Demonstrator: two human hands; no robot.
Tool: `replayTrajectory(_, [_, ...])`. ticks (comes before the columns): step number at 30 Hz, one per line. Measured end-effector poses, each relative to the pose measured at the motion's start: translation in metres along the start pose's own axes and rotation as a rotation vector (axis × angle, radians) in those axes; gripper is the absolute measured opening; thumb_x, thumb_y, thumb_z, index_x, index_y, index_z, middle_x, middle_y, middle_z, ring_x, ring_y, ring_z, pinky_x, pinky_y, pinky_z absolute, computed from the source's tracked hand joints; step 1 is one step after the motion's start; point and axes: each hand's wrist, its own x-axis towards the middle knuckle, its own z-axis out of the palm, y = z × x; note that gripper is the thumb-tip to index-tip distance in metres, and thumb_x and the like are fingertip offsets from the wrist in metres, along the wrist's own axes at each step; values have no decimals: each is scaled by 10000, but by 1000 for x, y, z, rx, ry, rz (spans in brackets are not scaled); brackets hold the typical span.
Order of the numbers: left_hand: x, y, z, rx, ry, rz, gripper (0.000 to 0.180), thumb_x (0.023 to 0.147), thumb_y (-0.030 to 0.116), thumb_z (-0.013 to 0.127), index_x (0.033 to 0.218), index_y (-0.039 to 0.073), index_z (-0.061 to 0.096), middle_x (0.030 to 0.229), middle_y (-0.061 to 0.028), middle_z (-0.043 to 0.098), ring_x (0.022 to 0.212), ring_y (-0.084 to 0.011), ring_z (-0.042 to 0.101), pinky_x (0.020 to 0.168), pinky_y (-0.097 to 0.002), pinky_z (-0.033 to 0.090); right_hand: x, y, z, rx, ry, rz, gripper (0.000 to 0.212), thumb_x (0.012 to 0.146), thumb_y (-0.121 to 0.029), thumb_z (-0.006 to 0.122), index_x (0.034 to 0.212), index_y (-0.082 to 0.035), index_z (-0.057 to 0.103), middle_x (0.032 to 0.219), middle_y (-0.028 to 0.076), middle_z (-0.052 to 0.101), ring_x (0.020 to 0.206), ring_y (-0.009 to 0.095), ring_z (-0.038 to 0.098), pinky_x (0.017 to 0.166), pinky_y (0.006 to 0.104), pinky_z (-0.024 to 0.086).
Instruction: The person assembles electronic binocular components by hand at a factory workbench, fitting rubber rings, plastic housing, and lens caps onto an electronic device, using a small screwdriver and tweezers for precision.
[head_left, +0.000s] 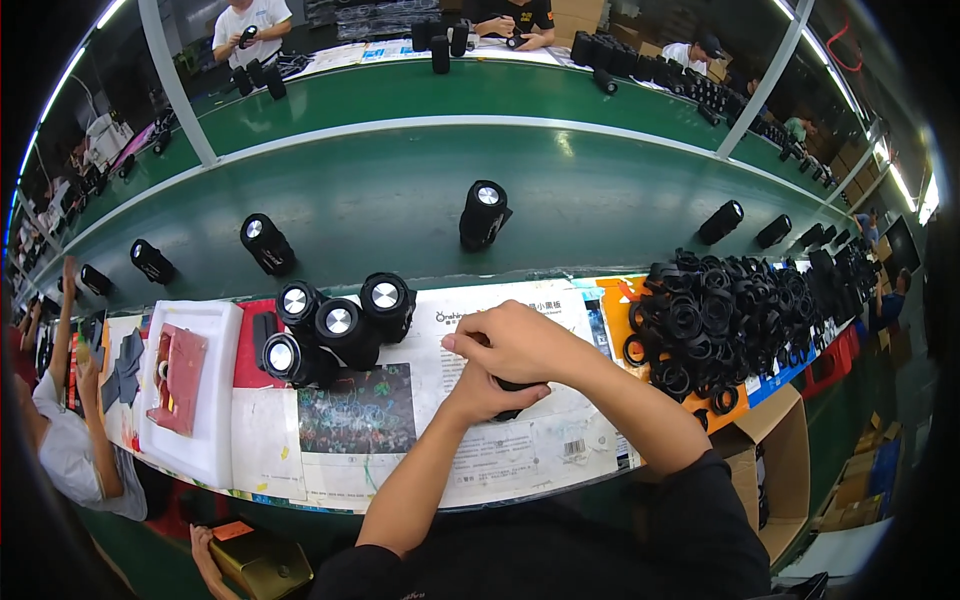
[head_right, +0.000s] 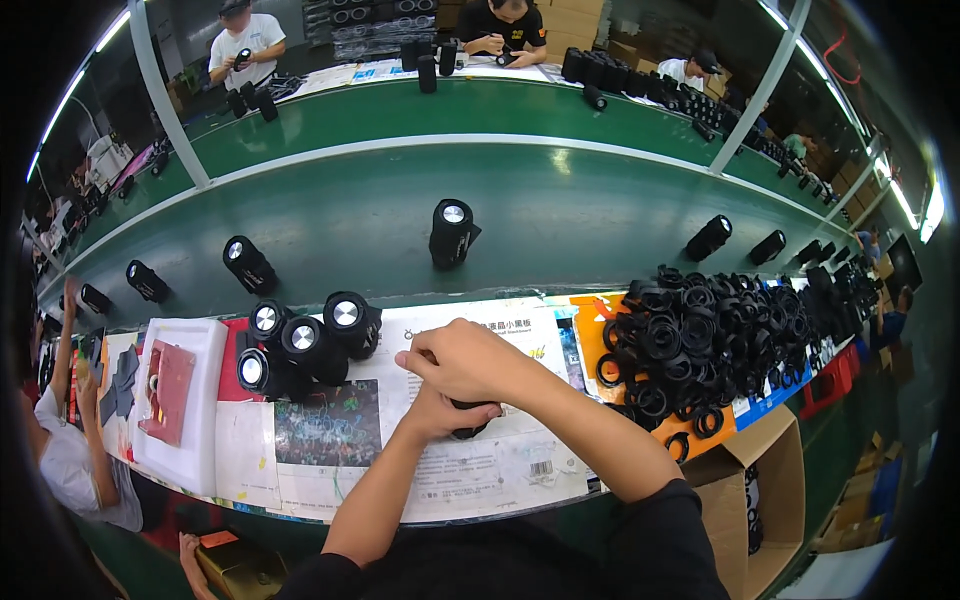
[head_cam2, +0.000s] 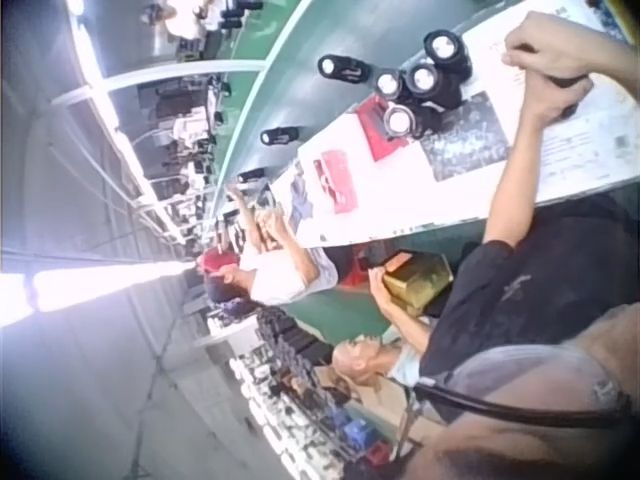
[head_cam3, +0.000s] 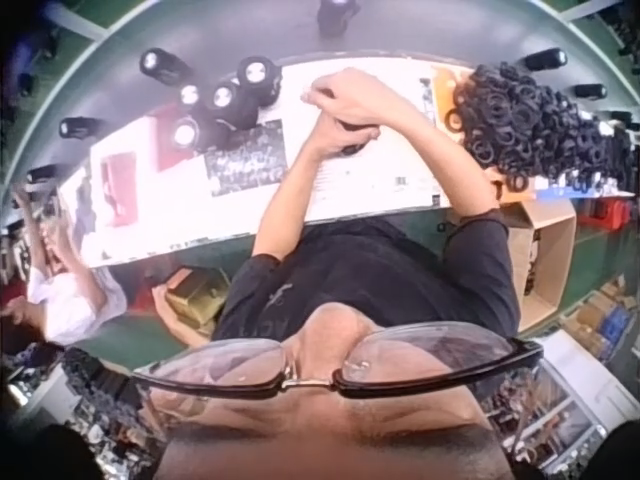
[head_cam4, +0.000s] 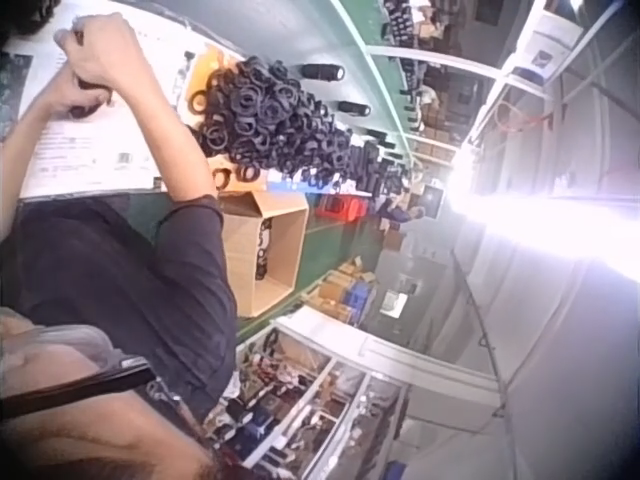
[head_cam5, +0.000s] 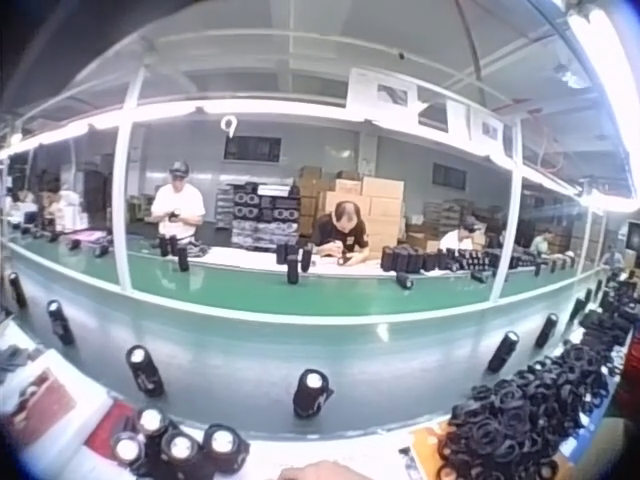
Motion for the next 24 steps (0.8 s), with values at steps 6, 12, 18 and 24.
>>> replayTrajectory(6, [-1, 2, -1, 4, -38, -59, 412, 830, 79, 961, 1197, 11, 787, 1151, -72, 818, 1098, -179, 756, 937, -363, 602, 0, -6, -3, -45, -38, -23, 477, 1109, -462, 624, 1038, -38, 831, 917, 234, 793, 862, 448, 758, 843, 527, 605])
replayTrajectory(12, [0, 8, -1, 90, -45, -57, 385, 841, 70, 945, 1189, 7, 793, 1149, -77, 819, 1076, -179, 757, 920, -362, 611, 6, 16, 20, -84, 46, -99, 434, 1065, -427, 608, 1072, -56, 834, 946, 215, 803, 910, 454, 761, 885, 539, 599])
replayTrajectory(18, [-4, -1, -6, -33, -46, -163, 415, 806, 90, 958, 1172, 2, 783, 1158, -73, 813, 1083, -182, 752, 912, -365, 605, 5, 0, 16, -181, -47, 60, 400, 992, -377, 562, 1061, -103, 845, 958, 214, 807, 912, 449, 764, 891, 543, 599])
replayTrajectory(24, [-1, 1, -4, -18, -22, -72, 482, 804, 98, 958, 1233, 7, 758, 1125, -77, 819, 1076, -170, 763, 961, -341, 605, -11, 5, 7, 304, 190, 8, 250, 1063, -253, 651, 1118, -68, 810, 990, 144, 835, 962, 310, 807, 925, 405, 609])
